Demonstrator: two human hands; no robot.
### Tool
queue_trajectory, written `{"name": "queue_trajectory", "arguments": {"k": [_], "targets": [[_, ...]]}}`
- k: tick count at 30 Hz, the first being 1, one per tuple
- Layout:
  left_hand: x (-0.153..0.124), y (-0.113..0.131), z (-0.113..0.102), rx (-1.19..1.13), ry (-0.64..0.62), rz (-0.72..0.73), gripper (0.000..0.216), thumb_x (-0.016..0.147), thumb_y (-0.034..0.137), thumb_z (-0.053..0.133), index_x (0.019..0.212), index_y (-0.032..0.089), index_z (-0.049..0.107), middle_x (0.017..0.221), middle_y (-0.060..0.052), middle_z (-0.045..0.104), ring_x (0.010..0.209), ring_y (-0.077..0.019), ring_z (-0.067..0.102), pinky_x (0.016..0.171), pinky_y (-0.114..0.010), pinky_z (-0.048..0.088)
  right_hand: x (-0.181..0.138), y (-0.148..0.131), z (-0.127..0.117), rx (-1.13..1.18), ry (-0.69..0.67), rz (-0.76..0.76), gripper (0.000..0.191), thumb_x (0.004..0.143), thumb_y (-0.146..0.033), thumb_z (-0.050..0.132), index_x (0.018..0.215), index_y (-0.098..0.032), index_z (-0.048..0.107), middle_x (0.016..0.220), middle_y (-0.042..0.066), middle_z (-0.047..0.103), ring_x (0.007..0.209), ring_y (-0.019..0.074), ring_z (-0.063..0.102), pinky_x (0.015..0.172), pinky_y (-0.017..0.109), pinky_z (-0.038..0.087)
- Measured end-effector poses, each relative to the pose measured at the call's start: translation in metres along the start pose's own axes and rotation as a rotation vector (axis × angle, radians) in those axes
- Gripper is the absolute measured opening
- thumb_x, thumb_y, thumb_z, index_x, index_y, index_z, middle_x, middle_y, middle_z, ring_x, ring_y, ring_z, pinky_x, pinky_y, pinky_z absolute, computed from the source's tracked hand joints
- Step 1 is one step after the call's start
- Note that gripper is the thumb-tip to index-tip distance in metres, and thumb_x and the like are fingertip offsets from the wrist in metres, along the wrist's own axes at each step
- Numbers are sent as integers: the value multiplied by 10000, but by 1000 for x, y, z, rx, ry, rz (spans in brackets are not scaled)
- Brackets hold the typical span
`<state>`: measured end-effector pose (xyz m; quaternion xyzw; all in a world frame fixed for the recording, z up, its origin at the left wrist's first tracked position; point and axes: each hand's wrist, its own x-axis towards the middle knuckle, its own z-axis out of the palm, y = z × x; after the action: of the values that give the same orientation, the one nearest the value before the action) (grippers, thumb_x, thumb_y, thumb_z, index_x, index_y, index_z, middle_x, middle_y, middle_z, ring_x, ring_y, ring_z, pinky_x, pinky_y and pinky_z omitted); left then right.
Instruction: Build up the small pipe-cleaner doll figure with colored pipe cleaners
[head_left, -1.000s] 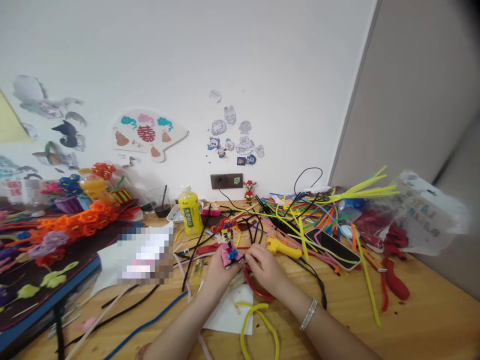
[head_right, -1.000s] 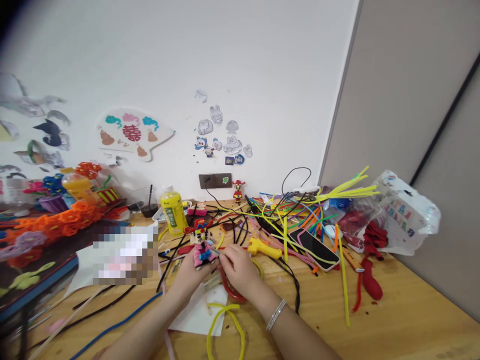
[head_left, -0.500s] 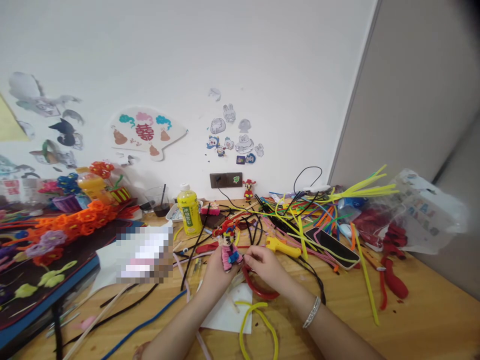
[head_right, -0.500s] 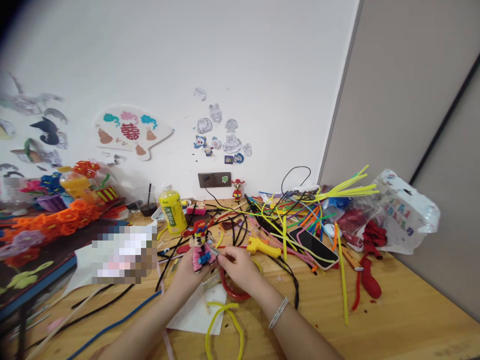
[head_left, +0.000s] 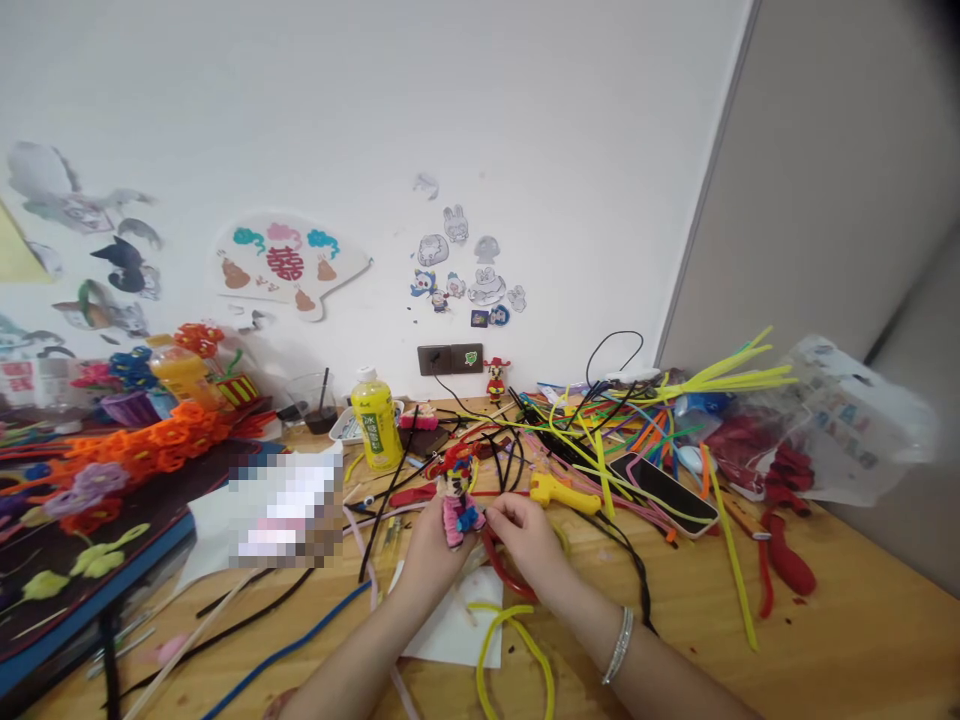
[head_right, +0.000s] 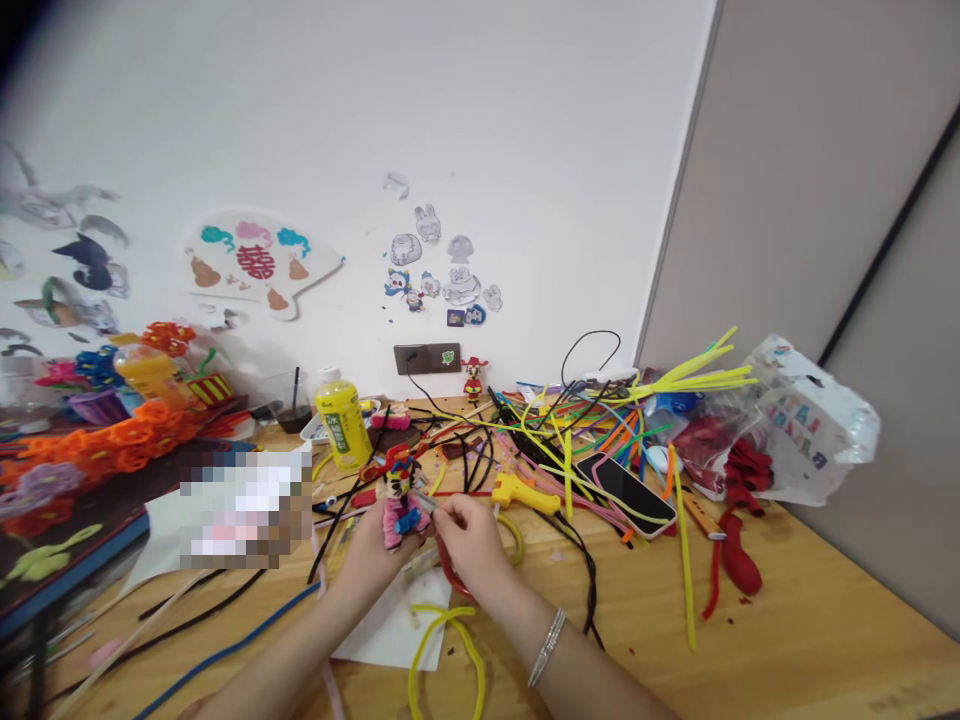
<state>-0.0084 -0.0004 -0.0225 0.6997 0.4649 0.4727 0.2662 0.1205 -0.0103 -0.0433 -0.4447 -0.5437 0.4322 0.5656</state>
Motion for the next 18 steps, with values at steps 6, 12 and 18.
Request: {"name": "queue_trajectory", "arguments": {"k": [6,12,18], "targets": [[2,-2,-1,-74,-24,-14,112,597,245,613,635,184,527,640,-11,598,623,-177,546,612,-288,437,2,-6,-6,243,-96,165,184,647,-316,563,551,-169,509,447,-64,389,435,77,316,448,218,212],[2,1,-2,-159,-65,-18,103,604,261,625,629,183,562,630,-15,616,636,-181,560,635,-289,451,1,-10,-8,444,-128,166,232,660,-334,597,535,-183,474,472,-45,396,443,84,321,460,236,229],[1,-2,-2,-141,-67,-45,103,594,250,634,613,186,556,628,-14,612,634,-184,557,620,-284,450,3,-8,-10,429,-105,167,256,685,-404,629,619,-184,517,494,-45,411,438,85,321,453,241,203]]}}
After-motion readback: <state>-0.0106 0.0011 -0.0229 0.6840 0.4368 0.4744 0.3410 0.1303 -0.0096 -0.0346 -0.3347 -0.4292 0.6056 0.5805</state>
